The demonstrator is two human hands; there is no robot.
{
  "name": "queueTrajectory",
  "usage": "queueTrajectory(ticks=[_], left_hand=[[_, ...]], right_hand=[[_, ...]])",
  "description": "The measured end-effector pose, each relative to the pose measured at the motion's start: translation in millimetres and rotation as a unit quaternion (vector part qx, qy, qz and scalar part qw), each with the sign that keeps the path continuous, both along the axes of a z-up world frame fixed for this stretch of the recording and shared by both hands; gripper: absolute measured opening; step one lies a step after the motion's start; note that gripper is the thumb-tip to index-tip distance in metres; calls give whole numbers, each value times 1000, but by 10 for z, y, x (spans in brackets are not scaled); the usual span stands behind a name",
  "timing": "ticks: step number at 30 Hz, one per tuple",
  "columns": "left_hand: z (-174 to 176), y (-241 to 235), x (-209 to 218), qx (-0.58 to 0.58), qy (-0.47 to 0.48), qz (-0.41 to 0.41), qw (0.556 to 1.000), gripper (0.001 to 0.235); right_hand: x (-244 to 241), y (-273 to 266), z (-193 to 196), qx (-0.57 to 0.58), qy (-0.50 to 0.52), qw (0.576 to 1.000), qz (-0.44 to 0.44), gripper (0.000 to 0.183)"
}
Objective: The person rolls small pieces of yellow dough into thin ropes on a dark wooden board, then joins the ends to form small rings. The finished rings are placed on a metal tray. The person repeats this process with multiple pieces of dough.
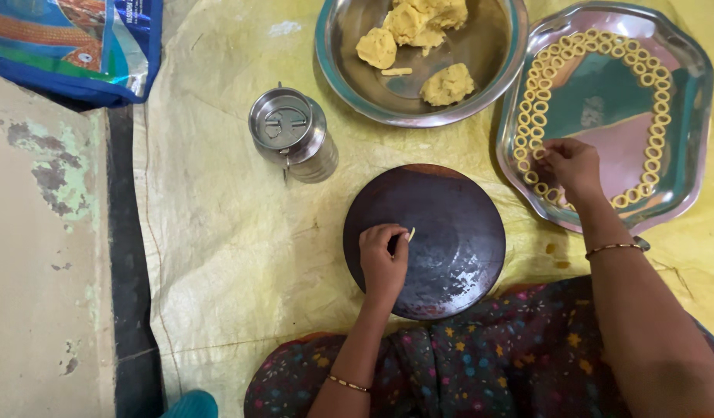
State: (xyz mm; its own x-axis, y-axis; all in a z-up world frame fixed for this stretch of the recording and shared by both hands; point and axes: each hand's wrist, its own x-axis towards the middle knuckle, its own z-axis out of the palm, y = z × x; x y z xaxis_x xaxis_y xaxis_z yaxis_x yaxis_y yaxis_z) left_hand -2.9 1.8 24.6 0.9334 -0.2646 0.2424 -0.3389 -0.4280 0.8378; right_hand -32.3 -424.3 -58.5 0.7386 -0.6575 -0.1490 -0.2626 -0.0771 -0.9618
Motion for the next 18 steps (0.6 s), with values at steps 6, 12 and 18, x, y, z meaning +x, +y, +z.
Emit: queueTrajectory(ticks=[6, 12, 18], left_hand=[[13, -6, -4, 5, 13, 3, 1000, 8], [37, 3, -10, 2, -18, 10, 1000, 7], [21, 9, -6, -6, -10, 15, 1000, 7]], right_hand=[[-64, -14, -42, -369, 133, 919, 29, 16], [-35, -7, -172, -366, 76, 927, 30, 19], [-68, 28, -175, -305, 102, 947, -13, 17]])
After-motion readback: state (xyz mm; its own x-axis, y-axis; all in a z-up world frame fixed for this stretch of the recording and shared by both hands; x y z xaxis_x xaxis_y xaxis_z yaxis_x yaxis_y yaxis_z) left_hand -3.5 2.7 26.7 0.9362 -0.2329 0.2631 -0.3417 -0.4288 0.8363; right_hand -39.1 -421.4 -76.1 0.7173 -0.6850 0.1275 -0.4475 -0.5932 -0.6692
